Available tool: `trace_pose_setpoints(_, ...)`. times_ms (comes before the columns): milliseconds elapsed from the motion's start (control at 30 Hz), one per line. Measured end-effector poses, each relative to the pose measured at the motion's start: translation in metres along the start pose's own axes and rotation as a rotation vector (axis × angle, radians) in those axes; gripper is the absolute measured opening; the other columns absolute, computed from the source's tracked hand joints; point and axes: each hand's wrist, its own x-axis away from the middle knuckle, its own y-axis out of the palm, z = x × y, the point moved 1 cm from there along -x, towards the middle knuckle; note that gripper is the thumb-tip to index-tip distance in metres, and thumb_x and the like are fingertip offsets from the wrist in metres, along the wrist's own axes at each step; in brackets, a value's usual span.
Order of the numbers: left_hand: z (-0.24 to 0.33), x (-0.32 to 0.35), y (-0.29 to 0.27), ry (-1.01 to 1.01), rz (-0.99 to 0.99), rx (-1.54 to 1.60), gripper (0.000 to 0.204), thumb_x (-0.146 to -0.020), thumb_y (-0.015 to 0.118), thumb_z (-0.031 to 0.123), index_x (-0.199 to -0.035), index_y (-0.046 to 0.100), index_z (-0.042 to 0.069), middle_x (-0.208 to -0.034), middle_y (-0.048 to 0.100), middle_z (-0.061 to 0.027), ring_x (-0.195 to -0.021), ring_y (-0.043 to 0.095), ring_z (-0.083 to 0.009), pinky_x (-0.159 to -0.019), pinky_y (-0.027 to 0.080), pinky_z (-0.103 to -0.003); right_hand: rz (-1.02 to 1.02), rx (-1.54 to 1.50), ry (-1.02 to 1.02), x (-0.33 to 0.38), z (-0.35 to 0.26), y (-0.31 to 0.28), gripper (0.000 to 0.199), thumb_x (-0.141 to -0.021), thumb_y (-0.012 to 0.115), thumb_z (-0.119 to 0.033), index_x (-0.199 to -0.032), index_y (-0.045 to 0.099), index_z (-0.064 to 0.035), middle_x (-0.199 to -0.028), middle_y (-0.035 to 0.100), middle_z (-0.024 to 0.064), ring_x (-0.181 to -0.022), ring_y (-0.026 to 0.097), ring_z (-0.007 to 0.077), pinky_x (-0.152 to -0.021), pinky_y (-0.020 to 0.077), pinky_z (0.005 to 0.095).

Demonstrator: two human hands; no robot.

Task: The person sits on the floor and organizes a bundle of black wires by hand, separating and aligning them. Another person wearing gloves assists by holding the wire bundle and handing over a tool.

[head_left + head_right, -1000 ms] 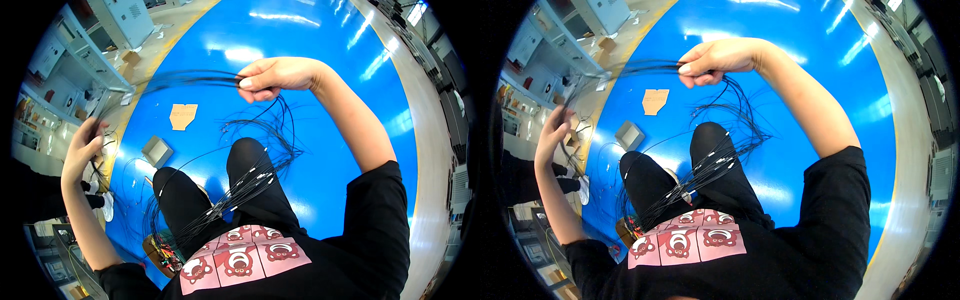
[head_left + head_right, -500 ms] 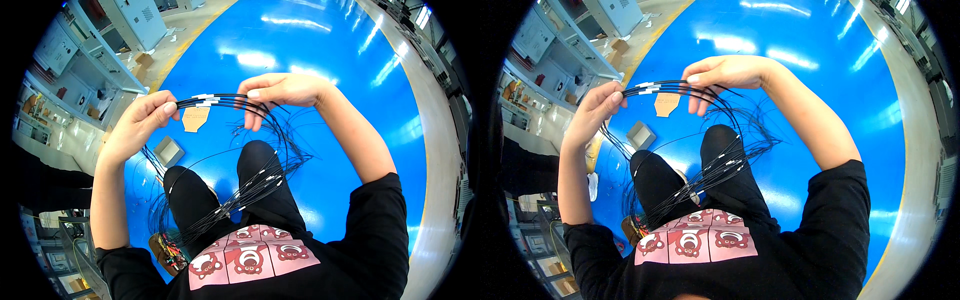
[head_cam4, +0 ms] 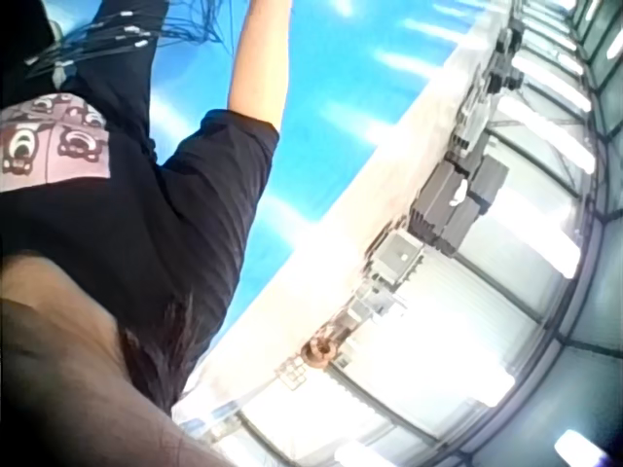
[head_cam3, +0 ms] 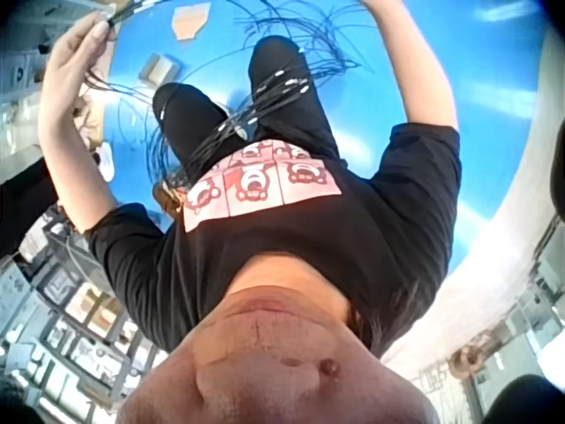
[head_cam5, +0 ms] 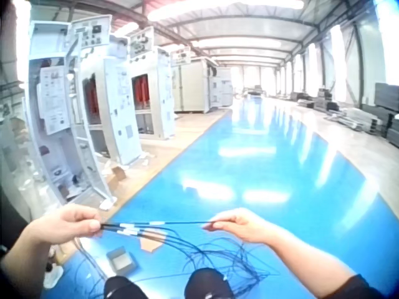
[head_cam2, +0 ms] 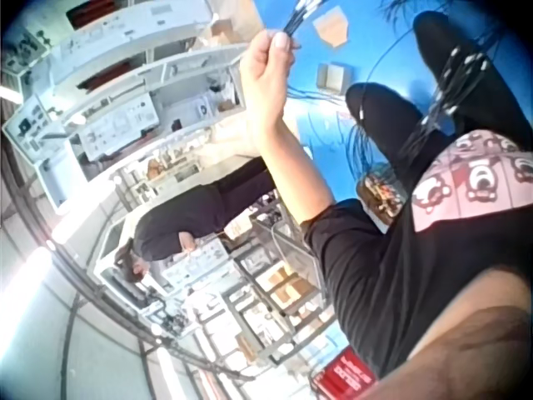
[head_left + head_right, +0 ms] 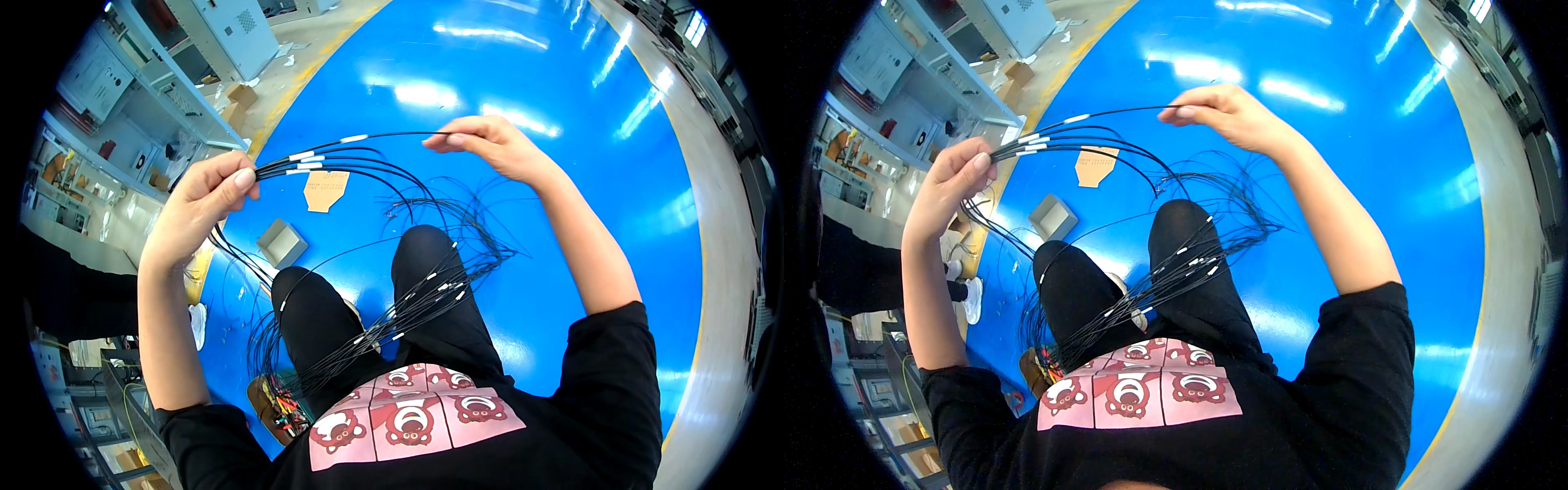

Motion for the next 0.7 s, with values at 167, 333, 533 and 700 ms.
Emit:
trace_pose_setpoints(167,0.003,0.011,-0.009,-0.012,0.013,-0.063,0.032,-0.097,0.052,0.033,-0.079,0.057,0.008,-0.066,0.037,0.0078,-0.062,0.033,-0.0027,-0.054,0.026,-0.02,-0.094,0.074,0.164,0.019,0.041,-0.006,0.028,-0.095,0.053,-0.013,-0.118,0.063,0.0003,-0.116,0.066,0.0105,-0.115,0.058,0.0194,-0.103,0.0414,0.036)
trace_pose_setpoints(333,-0.014,0.005,-0.021,0.016,0.113,-0.125,0.031,-0.098,0.05,0.035,-0.083,0.057,0.008,-0.063,0.033,0.0103,-0.057,0.028,-0.001,-0.05,0.021,-0.02,0.192,0.198,0.026,0.016,0.031,0.031,0.036,-0.095,0.052,-0.011,-0.129,0.054,-0.0012,-0.122,0.063,0.0117,-0.115,0.058,0.0213,-0.101,0.0424,0.0351)
trace_pose_setpoints(533,-0.088,-0.027,-0.066,0.04,0.248,-0.425,0.032,-0.099,0.048,0.033,-0.09,0.062,0.006,-0.066,0.042,0.0056,-0.062,0.037,-0.0056,-0.056,0.032,-0.024,0.413,0.113,-0.006,0.035,0.017,0.099,0.023,-0.094,0.05,-0.006,-0.114,0.06,0.001,-0.11,0.066,0.0111,-0.103,0.063,0.0195,-0.091,0.047,0.0308)
trace_pose_setpoints(700,-0.146,-0.086,-0.081,-0.018,0.347,-0.498,0.029,-0.098,0.049,0.03,-0.092,0.063,0.005,-0.075,0.056,-0.0026,-0.073,0.051,-0.0129,-0.068,0.043,-0.029,0.267,0.192,0.082,0.064,0.035,0.171,0.018,-0.089,0.055,-0.002,-0.103,0.066,-0.0025,-0.103,0.068,0.0113,-0.097,0.065,0.0212,-0.087,0.0486,0.0318)
